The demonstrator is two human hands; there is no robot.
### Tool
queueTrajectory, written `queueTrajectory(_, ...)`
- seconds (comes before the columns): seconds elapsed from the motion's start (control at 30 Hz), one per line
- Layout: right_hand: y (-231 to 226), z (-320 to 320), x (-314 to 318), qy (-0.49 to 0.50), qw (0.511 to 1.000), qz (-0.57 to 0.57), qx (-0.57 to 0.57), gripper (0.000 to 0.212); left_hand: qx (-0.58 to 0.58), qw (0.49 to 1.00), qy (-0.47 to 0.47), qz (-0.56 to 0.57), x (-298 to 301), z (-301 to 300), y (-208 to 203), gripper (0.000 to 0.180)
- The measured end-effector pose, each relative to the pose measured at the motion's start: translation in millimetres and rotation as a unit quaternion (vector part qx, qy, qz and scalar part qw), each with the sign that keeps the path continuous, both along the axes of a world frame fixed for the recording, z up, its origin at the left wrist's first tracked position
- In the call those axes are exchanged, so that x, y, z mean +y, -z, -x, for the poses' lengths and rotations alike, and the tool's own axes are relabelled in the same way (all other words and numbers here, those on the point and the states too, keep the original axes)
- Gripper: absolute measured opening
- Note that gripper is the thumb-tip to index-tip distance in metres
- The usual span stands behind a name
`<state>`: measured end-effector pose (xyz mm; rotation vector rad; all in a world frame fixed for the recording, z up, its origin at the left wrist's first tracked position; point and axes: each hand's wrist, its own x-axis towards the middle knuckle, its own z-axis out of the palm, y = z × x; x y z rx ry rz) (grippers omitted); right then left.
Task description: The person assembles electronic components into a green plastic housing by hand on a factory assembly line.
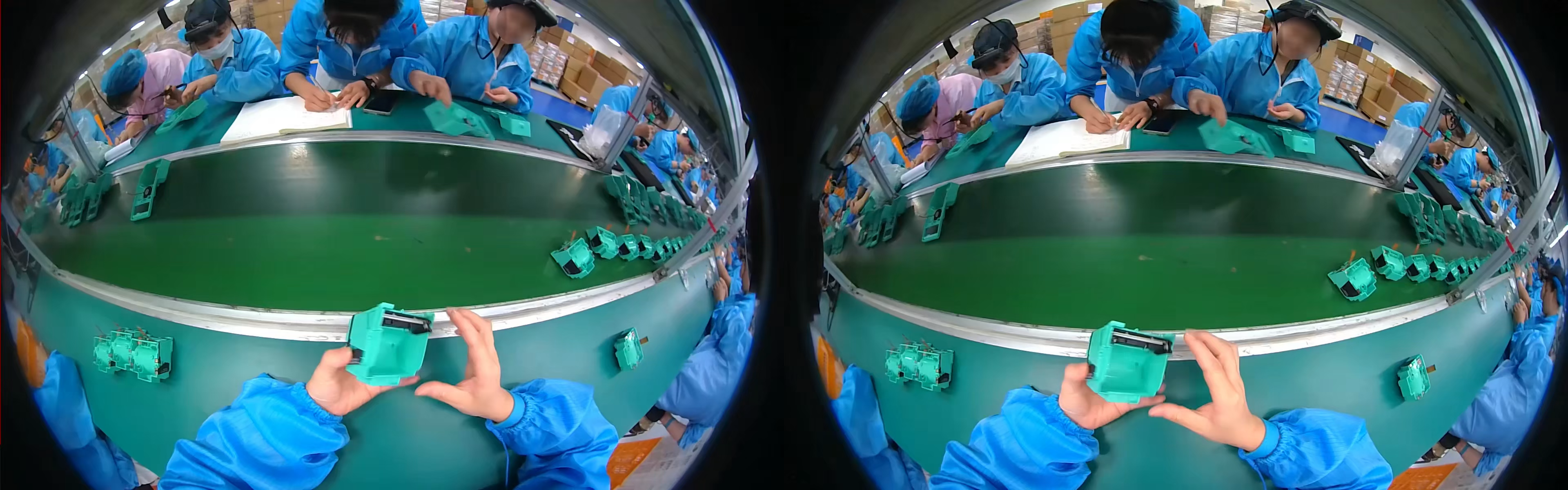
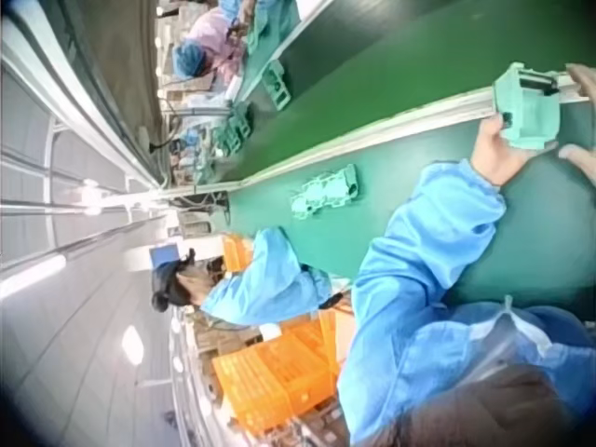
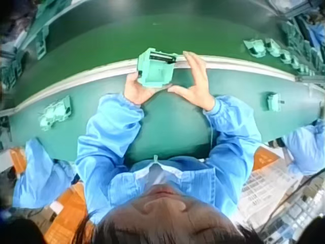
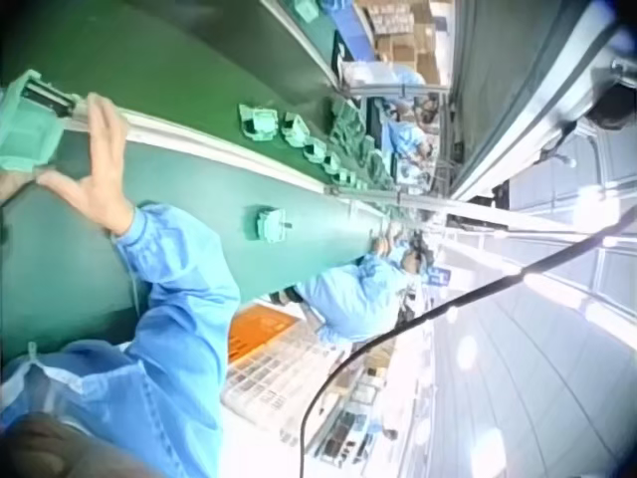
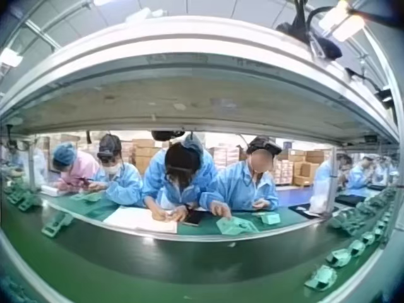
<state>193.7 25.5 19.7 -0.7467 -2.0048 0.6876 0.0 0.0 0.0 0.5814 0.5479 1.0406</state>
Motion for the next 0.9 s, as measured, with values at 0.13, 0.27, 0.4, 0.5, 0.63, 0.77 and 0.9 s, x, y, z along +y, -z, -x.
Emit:
queueTrajectory(0.13,-4,5,-1,-0.004,0.998,-0.037,-0.053,0.091,-0.243,0.965,0.079,0.064,1,-1,18,0.082)
queueTrajectory(0.27,-3,8,0,-0.016,0.997,-0.055,-0.053,0.091,-0.341,0.932,0.109,0.061,-2,-1,22,0.078)
queueTrajectory(0.4,-4,7,-1,-0.014,0.998,-0.032,-0.053,0.087,-0.268,0.955,0.032,0.119,-7,-3,1,0.070)
queueTrajectory(0.5,-7,7,8,-0.001,0.993,-0.044,-0.107,0.085,-0.102,0.988,-0.107,0.039,-7,7,-14,0.070)
queueTrajectory(0.63,-5,-20,38,0.115,0.983,-0.053,-0.132,0.068,0.406,0.869,-0.209,-0.190,-11,61,-45,0.074)
queueTrajectory(0.77,4,-71,83,0.330,0.934,-0.065,-0.123,0.053,0.760,0.496,-0.345,-0.238,-43,118,-36,0.067)
queueTrajectory(0.9,14,-150,114,0.496,0.848,-0.112,-0.149,0.071,0.834,0.405,-0.338,-0.163,-73,168,-5,0.061)
